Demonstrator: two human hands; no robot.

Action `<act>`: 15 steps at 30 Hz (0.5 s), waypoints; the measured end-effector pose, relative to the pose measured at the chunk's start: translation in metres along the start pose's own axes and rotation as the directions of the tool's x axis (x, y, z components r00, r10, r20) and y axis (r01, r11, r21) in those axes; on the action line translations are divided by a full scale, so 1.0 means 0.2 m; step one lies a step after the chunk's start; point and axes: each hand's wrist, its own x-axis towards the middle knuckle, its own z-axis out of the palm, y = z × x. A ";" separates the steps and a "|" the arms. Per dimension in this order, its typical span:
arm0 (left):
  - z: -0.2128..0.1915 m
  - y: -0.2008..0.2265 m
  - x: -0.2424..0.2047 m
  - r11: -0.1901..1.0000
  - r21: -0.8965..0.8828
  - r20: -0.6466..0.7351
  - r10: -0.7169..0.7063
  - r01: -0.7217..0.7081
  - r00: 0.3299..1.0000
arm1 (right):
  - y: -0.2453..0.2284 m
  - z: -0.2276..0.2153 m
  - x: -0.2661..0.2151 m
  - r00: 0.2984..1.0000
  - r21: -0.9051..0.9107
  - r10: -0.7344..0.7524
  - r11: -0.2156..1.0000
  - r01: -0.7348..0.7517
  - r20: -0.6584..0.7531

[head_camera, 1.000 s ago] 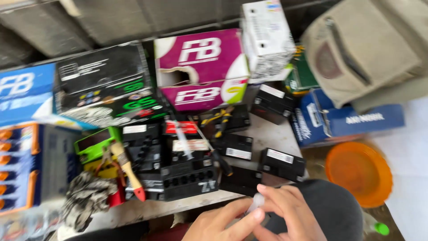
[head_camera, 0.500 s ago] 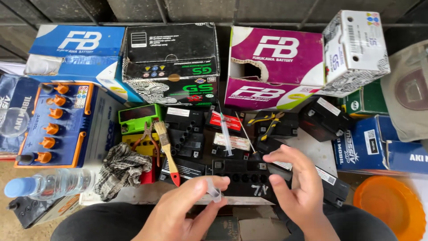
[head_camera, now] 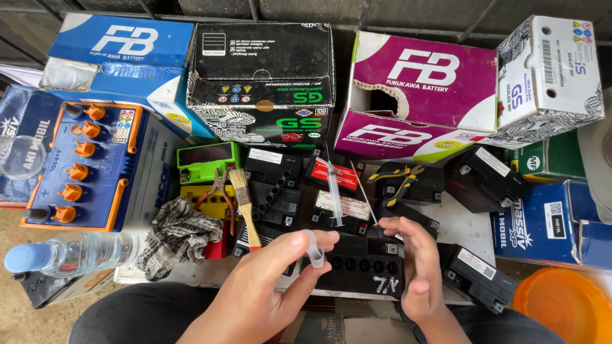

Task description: Filling lead-acid battery cells with liquid using a syringe and wiping the exterior with a cloth

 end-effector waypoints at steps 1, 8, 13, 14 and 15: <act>0.01 -0.01 0.00 1.000 0.031 0.002 -0.007 0.007 1.000 | 0.01 0.00 -0.01 1.000 0.020 0.012 1.000 -0.012 0.017; 0.01 -0.03 -0.01 0.996 0.016 0.082 0.091 -0.093 0.992 | 0.02 0.01 -0.02 0.997 0.020 0.024 0.999 -0.026 0.077; -0.01 0.00 0.01 0.997 0.015 0.119 0.075 -0.078 0.990 | 0.02 0.01 -0.03 0.998 0.042 0.016 0.999 -0.018 0.061; -0.01 0.01 0.01 0.999 0.029 0.131 0.037 -0.042 0.991 | 0.01 0.01 -0.03 0.999 0.029 0.006 1.000 -0.007 0.050; -0.01 0.02 0.02 0.999 0.027 0.134 0.039 -0.043 0.990 | 0.02 0.01 -0.04 0.999 0.027 0.006 1.000 -0.007 0.047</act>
